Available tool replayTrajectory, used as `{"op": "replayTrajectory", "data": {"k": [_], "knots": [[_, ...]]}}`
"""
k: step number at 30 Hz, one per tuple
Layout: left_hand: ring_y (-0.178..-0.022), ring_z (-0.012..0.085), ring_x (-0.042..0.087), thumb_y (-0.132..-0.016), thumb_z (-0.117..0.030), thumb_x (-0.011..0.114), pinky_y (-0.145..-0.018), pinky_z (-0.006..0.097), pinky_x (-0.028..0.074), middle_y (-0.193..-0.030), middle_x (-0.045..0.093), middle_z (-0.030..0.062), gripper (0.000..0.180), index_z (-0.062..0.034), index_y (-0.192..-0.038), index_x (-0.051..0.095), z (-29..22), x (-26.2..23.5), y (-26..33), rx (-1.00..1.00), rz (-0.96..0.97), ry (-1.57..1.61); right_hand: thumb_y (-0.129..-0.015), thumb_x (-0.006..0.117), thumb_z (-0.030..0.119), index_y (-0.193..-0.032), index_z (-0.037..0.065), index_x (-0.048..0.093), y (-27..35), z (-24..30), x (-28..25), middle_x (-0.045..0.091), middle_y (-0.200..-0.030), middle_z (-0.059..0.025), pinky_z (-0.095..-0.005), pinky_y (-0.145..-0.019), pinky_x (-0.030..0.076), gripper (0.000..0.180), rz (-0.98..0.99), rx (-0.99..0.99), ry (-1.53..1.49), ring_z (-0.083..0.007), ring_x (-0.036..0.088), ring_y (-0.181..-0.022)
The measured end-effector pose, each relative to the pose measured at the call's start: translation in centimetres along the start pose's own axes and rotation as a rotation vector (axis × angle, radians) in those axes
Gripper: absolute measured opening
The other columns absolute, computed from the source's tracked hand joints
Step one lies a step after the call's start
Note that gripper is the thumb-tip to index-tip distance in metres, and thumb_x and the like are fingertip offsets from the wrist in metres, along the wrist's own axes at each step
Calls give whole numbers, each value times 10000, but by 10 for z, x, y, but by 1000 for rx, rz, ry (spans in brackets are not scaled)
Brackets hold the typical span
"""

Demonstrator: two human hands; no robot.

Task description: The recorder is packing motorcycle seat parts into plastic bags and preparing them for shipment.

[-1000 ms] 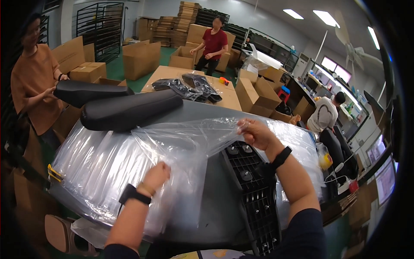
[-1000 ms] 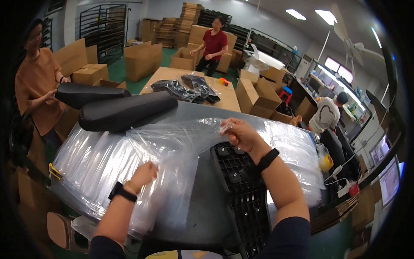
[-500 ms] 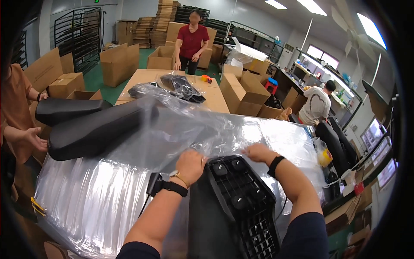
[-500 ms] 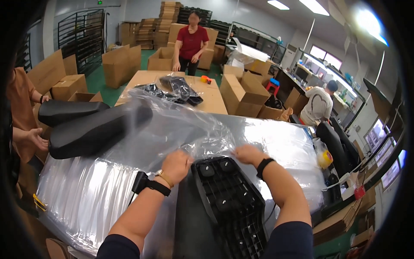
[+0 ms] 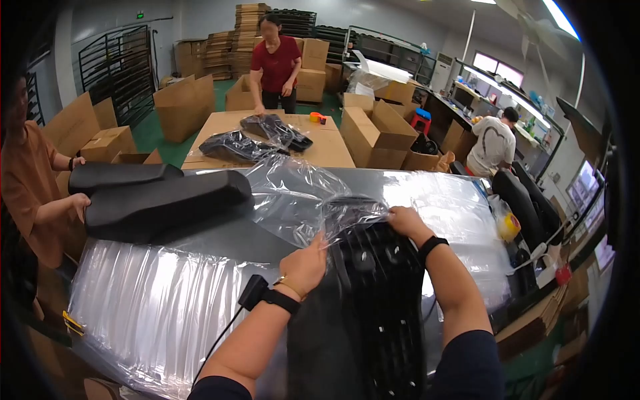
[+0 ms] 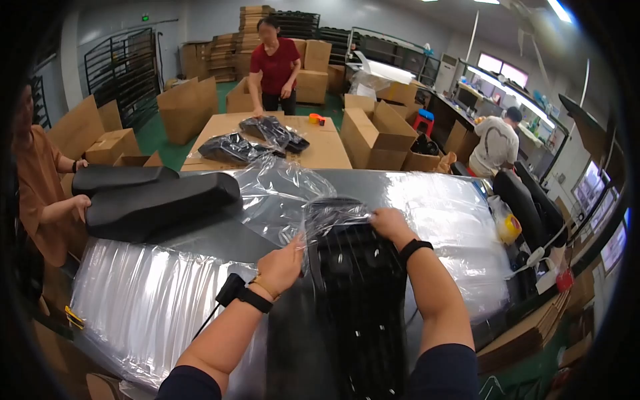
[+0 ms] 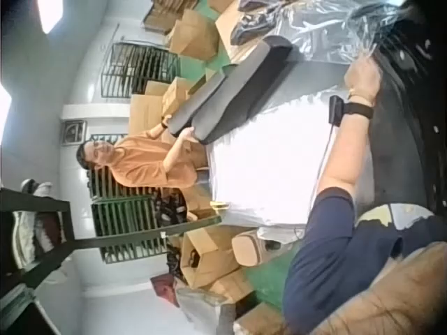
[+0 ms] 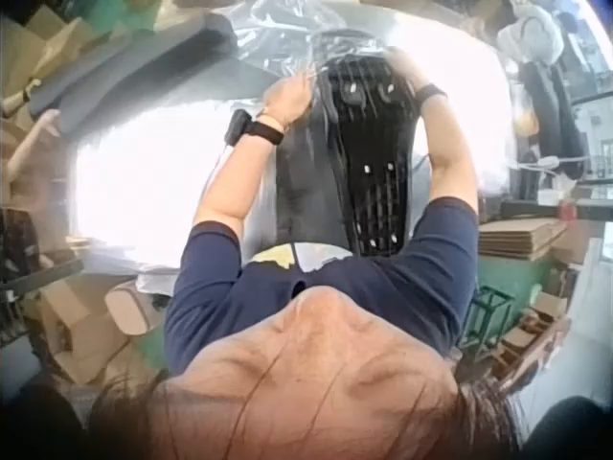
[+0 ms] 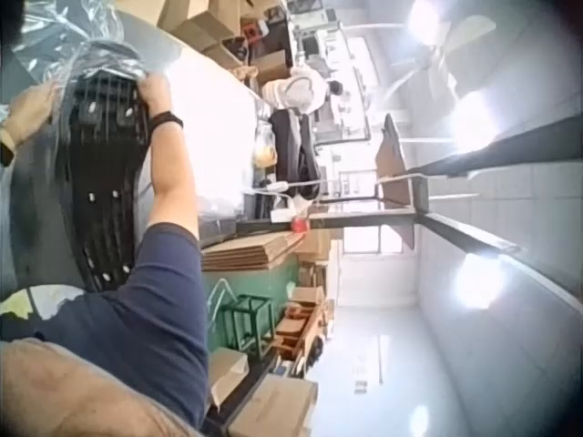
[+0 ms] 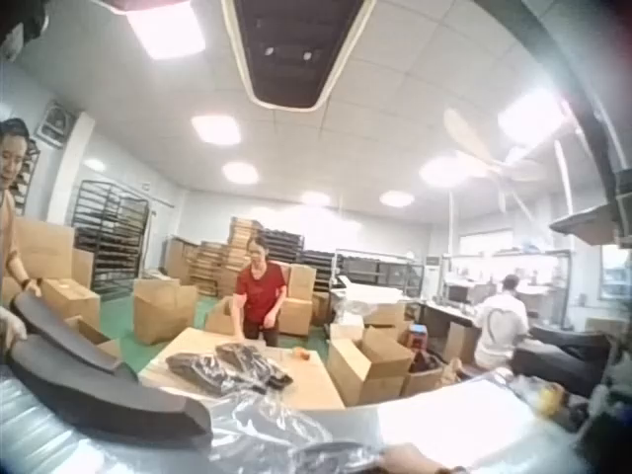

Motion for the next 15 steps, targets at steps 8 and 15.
{"op": "replayTrajectory", "data": {"k": [8, 15], "knots": [[-770, 280, 548, -921, -127, 583, -700, 390, 473, -792, 506, 75, 266, -115, -1177, 658, -46, 1, 61, 367, -427, 250, -1010, 426, 456, -992, -7, 646, 185, -43, 52, 642, -781, -95, -330, -512, 520, 514, 196, 505, -867, -191, 626, -630], [-720, 283, 595, -899, -111, 592, -629, 380, 487, -794, 582, 81, 261, -133, -1152, 652, -76, 24, 147, 577, -246, 246, -989, 523, 379, -1066, 21, 637, 505, -21, 106, 650, -891, -27, -320, -716, 500, 383, 494, 600, -1154, -128, 599, -798]]}}
Point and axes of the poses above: each hand's wrist, its own y-axis away from the middle knuckle, its own x-axis out of the palm, z = x × y, the point moved 6 cm from there along -y, towards the middle knuckle
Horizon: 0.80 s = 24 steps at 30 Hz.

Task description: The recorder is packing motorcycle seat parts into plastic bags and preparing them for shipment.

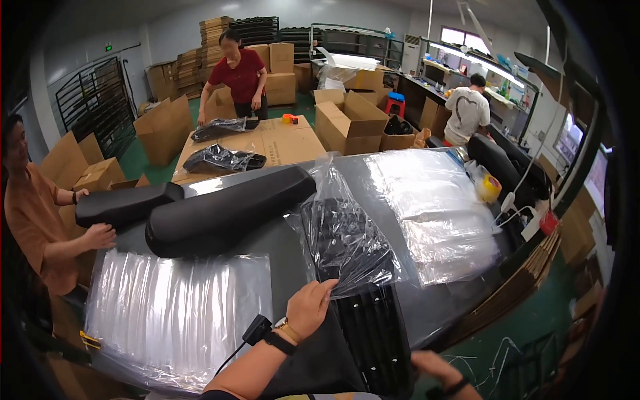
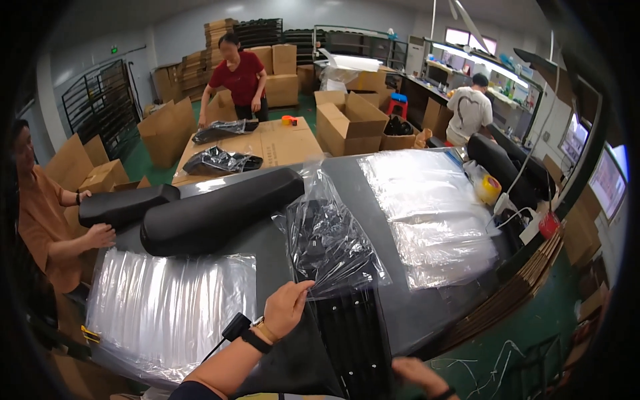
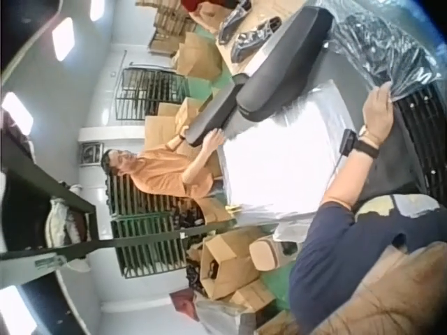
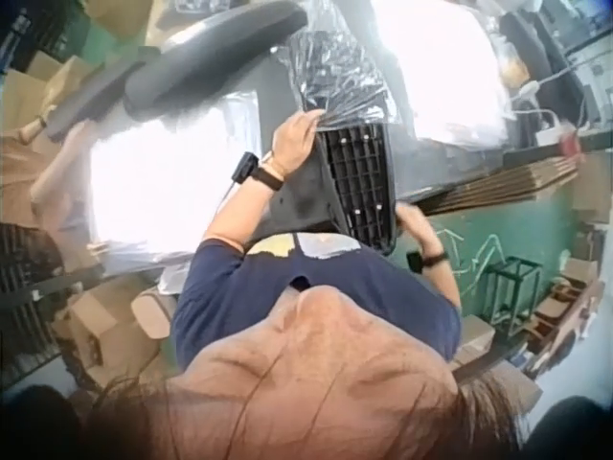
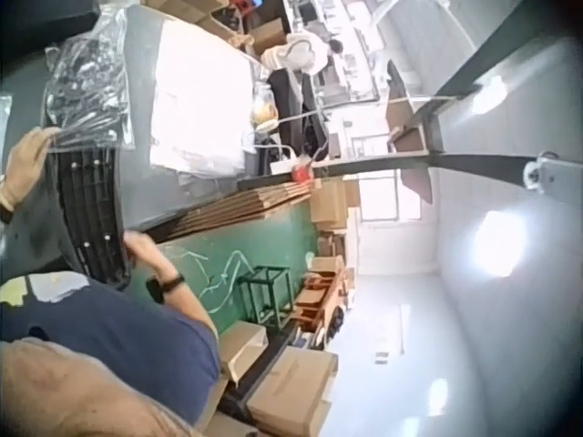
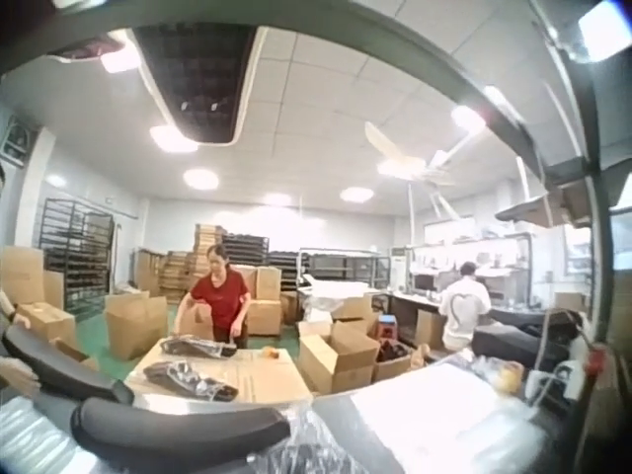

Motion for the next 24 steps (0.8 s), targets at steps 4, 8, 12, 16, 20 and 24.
{"op": "replayTrajectory", "data": {"k": [4, 8, 12, 16, 20, 24], "knots": [[-745, 271, 669, -940, -226, 576, -599, 365, 515, -884, 698, 84, 247, -157, -1161, 660, -21, 24, -7, 12, 113, -24, -815, 689, 91, -1291, -7, 536, 58, 5, 90, 610, -1242, -126, -395, -928, 488, 509, 100, 14, -691, -236, 612, -1065], [-725, 243, 678, -924, -251, 595, -575, 355, 523, -900, 710, 60, 297, -154, -1201, 647, -84, 46, -2, 227, 181, 128, -813, 707, 86, -1217, -16, 591, 50, -6, 104, 663, -1104, -89, -387, -912, 495, 433, 62, 59, -665, -234, 633, -999], [-616, 241, 636, -904, -236, 626, -520, 338, 489, -706, 638, 49, 415, -175, -1312, 580, -125, 47, 17, 266, 292, 140, -822, 691, 68, -1242, -19, 561, 45, 11, 115, 645, -1139, -105, -390, -907, 500, 448, -41, -120, -706, -234, 626, -1021], [-626, 220, 638, -901, -197, 604, -534, 326, 497, -733, 649, 52, 363, -166, -1263, 610, -132, 20, -22, 355, 190, -9, -815, 696, 58, -1292, -21, 515, 41, 51, 96, 616, -1184, -98, -350, -922, 478, 516, -185, -266, -588, -208, 589, -1056], [-818, 259, 682, -982, -241, 539, -717, 323, 541, -942, 692, 117, 250, -93, -1131, 676, -106, -28, -86, 56, -101, 422, -819, 709, 79, -1310, -27, 489, 41, 79, 86, 606, -1173, -94, -322, -922, 457, 549, -395, -435, -437, -186, 569, -1042], [-780, 275, 635, -971, -222, 548, -657, 350, 501, -861, 647, 96, 243, -98, -1140, 670, -123, 17, -61, 315, 97, 300, -820, 705, 68, -1317, -30, 478, 44, 62, 92, 598, -1172, -104, -317, -930, 447, 555, -415, -448, -478, -189, 562, -1045]]}}
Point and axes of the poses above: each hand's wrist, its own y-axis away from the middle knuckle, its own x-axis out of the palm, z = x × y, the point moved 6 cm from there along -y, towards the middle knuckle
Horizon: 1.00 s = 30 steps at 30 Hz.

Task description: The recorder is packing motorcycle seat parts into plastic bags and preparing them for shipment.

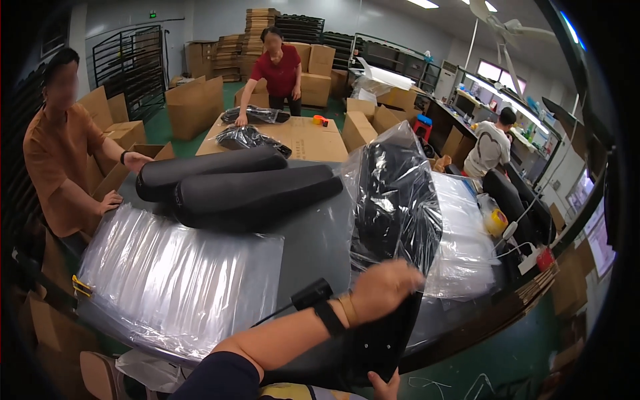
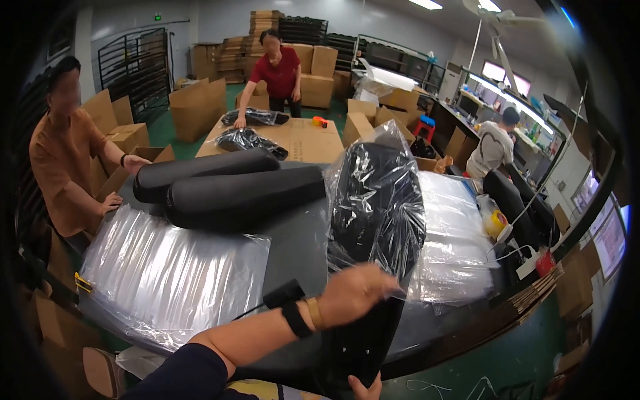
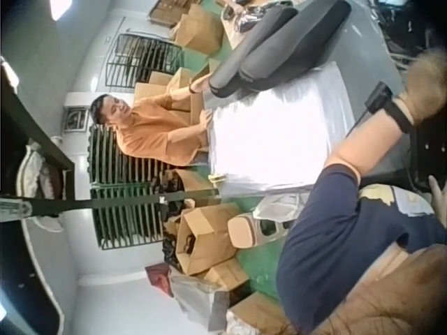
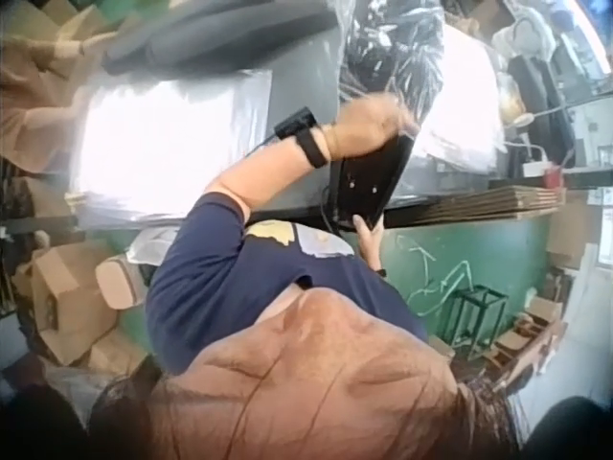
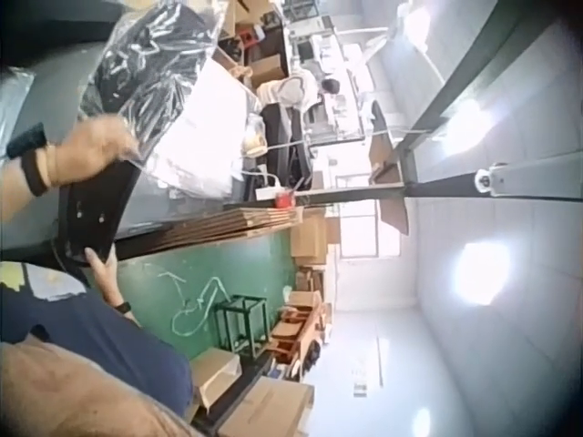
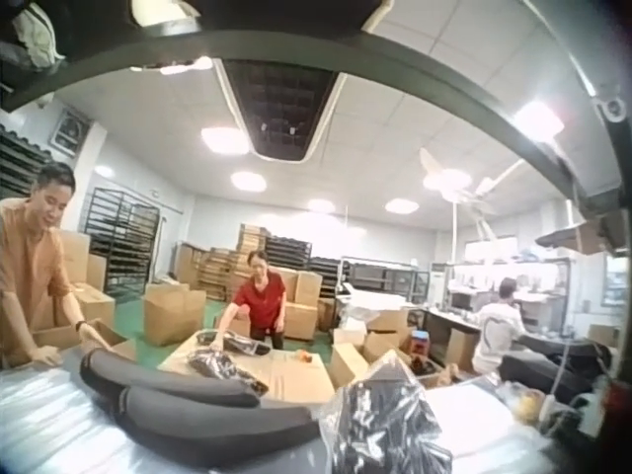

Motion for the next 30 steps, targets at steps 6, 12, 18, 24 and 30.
{"op": "replayTrajectory", "data": {"k": [6, 12, 18, 24, 30], "knots": [[-828, 298, 645, -973, -318, 515, -703, 402, 509, -849, 654, 78, 312, -189, -1228, 639, 18, 26, 33, -248, 114, 55, -822, 678, 48, -1315, -28, 483, 7, -2, -10, 603, -1170, -102, -317, -923, 451, 535, -26, 81, 19, -193, 570, -1028], [-685, 102, 524, -969, -246, 539, -672, 274, 467, -758, 560, 5, 217, -36, -943, 588, 127, 2, 27, -769, -143, 412, -814, 677, 50, -1321, -24, 483, 18, 8, -18, 618, -1148, -102, -325, -917, 462, 548, -40, 145, -66, -194, 575, -1021], [-640, 83, 467, -858, -185, 710, -591, 261, 418, -709, 513, -14, 238, -46, -795, 527, 113, 6, 14, -686, 42, 191, -816, 690, 83, -1350, -21, 456, 29, 11, -27, 617, -1159, -128, -336, -908, 474, 592, -9, 174, 49, -201, 576, -1043], [-725, 251, 563, -847, -97, 675, -625, 315, 453, -809, 558, 105, 191, -33, -791, 504, 45, 35, 0, -175, -48, 12, -828, 698, 139, -1368, -21, 430, 36, 10, -26, 612, -1168, -151, -357, -933, 462, 624, 5, 100, 131, -228, 572, -1055], [-821, 312, 655, -793, -253, 732, -738, 403, 512, -864, 643, 120, 438, -56, -1089, 476, 80, 21, -5, -663, 150, -81, -846, 680, 164, -1369, -19, 428, 42, 19, -20, 605, -1184, -163, -365, -950, 450, 609, -17, 95, 95, -246, 567, -1069]]}}
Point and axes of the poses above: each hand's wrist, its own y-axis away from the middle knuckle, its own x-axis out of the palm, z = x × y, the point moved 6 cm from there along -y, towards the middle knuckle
